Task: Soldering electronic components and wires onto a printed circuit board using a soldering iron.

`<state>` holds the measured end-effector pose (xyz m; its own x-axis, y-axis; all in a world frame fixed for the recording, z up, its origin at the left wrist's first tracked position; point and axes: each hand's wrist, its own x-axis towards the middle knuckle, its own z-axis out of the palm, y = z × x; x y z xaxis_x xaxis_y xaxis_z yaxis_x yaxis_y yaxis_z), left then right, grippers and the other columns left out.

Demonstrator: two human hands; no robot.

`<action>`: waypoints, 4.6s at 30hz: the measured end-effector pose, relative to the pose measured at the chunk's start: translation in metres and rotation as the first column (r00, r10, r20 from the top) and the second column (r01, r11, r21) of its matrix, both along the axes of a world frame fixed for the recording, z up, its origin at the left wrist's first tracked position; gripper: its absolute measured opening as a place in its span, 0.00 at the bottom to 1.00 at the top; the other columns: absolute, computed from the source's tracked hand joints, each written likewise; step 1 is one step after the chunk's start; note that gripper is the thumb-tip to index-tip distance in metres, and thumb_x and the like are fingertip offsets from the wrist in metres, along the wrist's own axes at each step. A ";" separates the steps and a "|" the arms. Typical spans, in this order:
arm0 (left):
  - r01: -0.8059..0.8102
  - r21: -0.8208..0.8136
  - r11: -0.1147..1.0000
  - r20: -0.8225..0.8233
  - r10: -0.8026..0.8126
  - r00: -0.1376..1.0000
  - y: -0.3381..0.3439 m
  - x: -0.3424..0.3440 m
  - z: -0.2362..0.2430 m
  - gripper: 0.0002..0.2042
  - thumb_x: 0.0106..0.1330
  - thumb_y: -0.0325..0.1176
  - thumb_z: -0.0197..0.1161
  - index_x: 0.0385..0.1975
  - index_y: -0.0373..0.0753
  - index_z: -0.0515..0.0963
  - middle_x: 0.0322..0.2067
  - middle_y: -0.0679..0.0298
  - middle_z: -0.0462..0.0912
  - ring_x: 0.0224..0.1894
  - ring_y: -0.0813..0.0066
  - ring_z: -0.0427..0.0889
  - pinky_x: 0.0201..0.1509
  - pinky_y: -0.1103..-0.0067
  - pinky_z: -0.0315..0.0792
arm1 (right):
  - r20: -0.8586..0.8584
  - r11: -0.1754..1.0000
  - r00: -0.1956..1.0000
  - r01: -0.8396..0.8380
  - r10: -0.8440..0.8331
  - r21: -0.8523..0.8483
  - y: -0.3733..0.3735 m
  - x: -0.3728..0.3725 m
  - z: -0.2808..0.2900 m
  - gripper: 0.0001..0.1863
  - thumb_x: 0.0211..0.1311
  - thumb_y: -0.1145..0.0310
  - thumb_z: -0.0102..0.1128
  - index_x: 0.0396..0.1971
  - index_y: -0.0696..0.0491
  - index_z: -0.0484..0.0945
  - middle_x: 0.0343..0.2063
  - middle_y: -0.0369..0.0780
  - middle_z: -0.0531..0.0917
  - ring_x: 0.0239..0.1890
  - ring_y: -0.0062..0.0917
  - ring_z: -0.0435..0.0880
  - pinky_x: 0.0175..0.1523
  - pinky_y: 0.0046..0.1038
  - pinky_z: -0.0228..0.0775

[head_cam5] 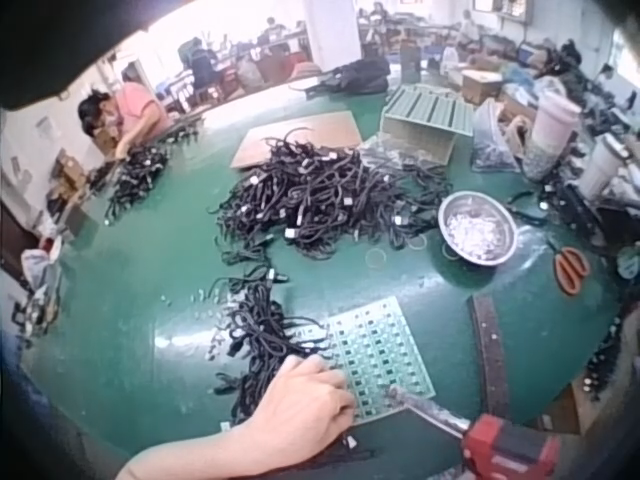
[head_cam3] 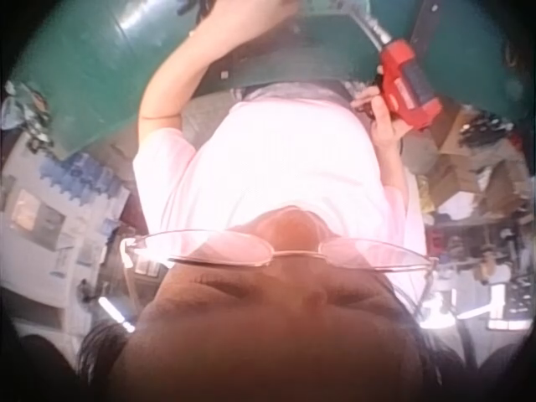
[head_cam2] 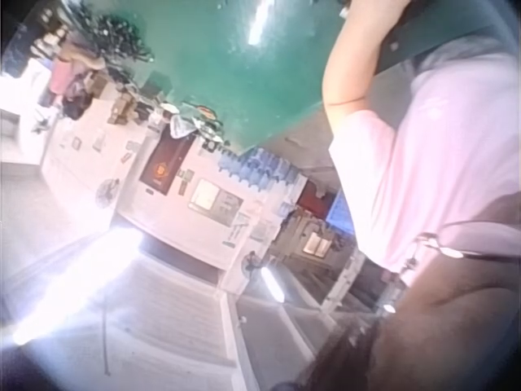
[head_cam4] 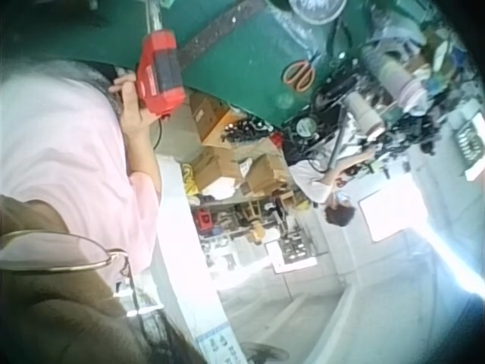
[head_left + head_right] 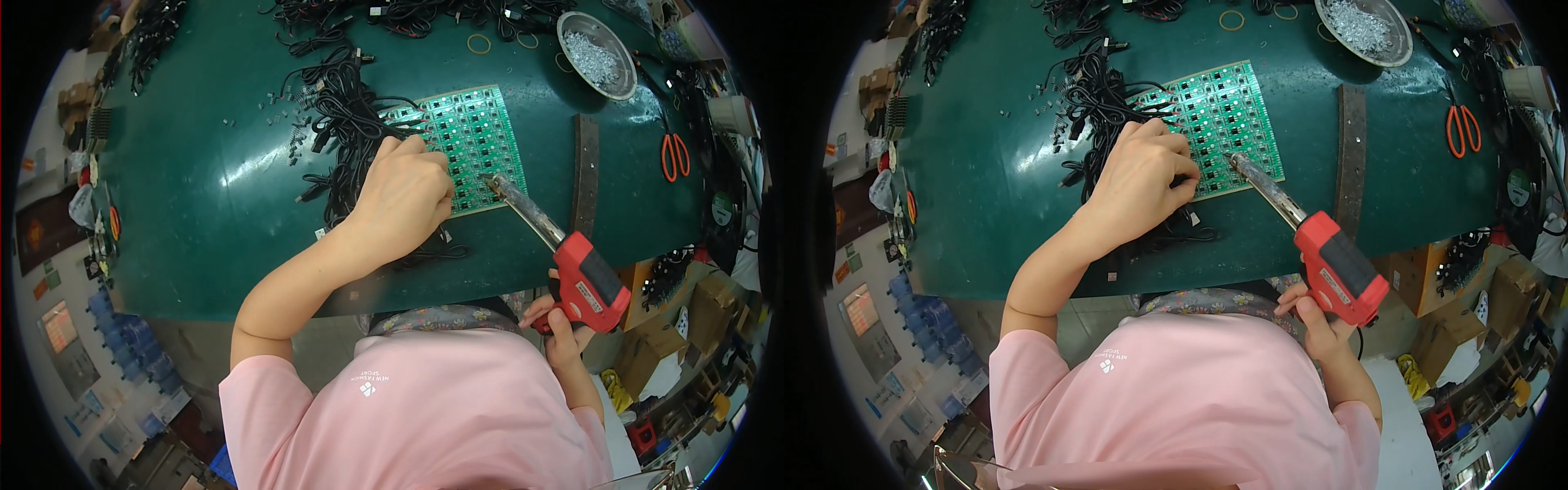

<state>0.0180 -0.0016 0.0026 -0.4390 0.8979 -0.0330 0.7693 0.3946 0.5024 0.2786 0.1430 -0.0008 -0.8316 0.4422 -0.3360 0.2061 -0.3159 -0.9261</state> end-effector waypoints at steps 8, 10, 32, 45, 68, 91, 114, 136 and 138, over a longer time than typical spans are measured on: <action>-0.016 0.164 0.986 0.127 -0.005 0.992 -0.016 -0.006 -0.009 0.03 0.50 0.29 0.67 0.24 0.40 0.82 0.31 0.67 0.75 0.42 0.67 0.70 0.50 0.71 0.61 | -0.093 0.994 0.995 0.046 -0.036 0.102 0.003 -0.020 -0.003 0.29 0.63 0.65 0.52 0.57 0.69 0.57 0.29 0.50 0.79 0.21 0.27 0.80 0.24 0.26 0.76; 0.020 0.200 0.980 0.129 -0.046 0.991 -0.021 -0.006 -0.015 0.04 0.53 0.31 0.67 0.27 0.40 0.82 0.32 0.66 0.74 0.44 0.65 0.70 0.51 0.70 0.61 | -0.137 0.982 0.983 0.139 -0.122 0.125 0.001 -0.026 -0.001 0.28 0.62 0.69 0.52 0.56 0.70 0.56 0.37 0.54 0.77 0.20 0.27 0.79 0.21 0.26 0.76; -0.340 0.079 0.937 -0.635 0.310 0.708 -0.075 -0.230 -0.028 0.13 0.52 0.25 0.61 0.35 0.47 0.85 0.41 0.65 0.77 0.48 0.67 0.72 0.49 0.73 0.66 | -0.209 0.967 0.969 0.172 -0.131 0.188 -0.005 -0.031 -0.001 0.24 0.64 0.72 0.48 0.56 0.67 0.56 0.38 0.55 0.76 0.18 0.27 0.79 0.19 0.26 0.76; -0.811 0.004 0.585 0.070 0.809 0.584 -0.065 -0.260 -0.046 0.15 0.48 0.39 0.72 0.27 0.32 0.83 0.26 0.55 0.84 0.30 0.65 0.82 0.38 0.72 0.75 | -0.213 0.952 0.957 0.240 -0.199 0.191 -0.009 -0.038 0.002 0.24 0.61 0.73 0.51 0.54 0.68 0.59 0.33 0.51 0.79 0.16 0.26 0.78 0.21 0.24 0.75; -0.575 0.387 0.721 0.057 0.604 0.795 -0.065 -0.038 0.138 0.05 0.59 0.25 0.58 0.31 0.32 0.78 0.23 0.56 0.80 0.23 0.72 0.78 0.30 0.79 0.70 | -0.211 0.952 0.954 0.251 -0.213 0.174 0.003 -0.032 0.001 0.25 0.61 0.72 0.51 0.54 0.69 0.59 0.31 0.50 0.79 0.19 0.25 0.78 0.22 0.25 0.75; -0.144 0.333 0.932 0.435 -0.017 0.900 -0.013 0.043 0.014 0.04 0.59 0.23 0.60 0.32 0.32 0.80 0.22 0.54 0.80 0.21 0.69 0.76 0.28 0.77 0.70 | -0.087 0.968 0.996 0.050 -0.029 0.244 -0.026 -0.103 0.023 0.07 0.53 0.81 0.65 0.32 0.62 0.77 0.28 0.38 0.82 0.28 0.17 0.80 0.32 0.17 0.71; -0.373 0.162 0.913 0.827 0.081 0.557 -0.014 0.044 0.011 0.04 0.59 0.25 0.62 0.31 0.33 0.78 0.23 0.62 0.82 0.22 0.86 0.77 0.25 0.88 0.68 | -0.089 0.966 0.994 0.089 -0.069 0.243 -0.022 -0.103 0.019 0.05 0.53 0.81 0.65 0.30 0.63 0.78 0.27 0.39 0.83 0.28 0.19 0.82 0.34 0.20 0.75; -0.466 0.289 0.836 -0.014 0.490 0.871 -0.010 0.062 -0.023 0.06 0.47 0.24 0.66 0.24 0.40 0.76 0.36 0.66 0.74 0.44 0.64 0.69 0.47 0.69 0.58 | -0.002 0.998 0.999 0.055 -0.055 0.015 -0.001 -0.023 0.020 0.24 0.60 0.72 0.53 0.54 0.66 0.61 0.16 0.40 0.75 0.15 0.18 0.71 0.21 0.18 0.61; -0.465 0.299 0.833 -0.030 0.496 0.868 -0.010 0.063 -0.023 0.06 0.46 0.24 0.66 0.24 0.39 0.76 0.35 0.66 0.74 0.43 0.64 0.69 0.46 0.69 0.58 | 0.022 1.000 1.000 0.015 -0.015 -0.005 -0.001 -0.009 0.014 0.23 0.61 0.71 0.54 0.53 0.65 0.62 0.16 0.40 0.75 0.15 0.18 0.72 0.21 0.18 0.60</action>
<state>0.0805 -0.0112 -0.0207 -0.8046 0.5384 0.2504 0.5711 0.5863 0.5745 0.2692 0.1423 0.0134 -0.8176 0.4523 -0.3563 0.2216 -0.3240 -0.9197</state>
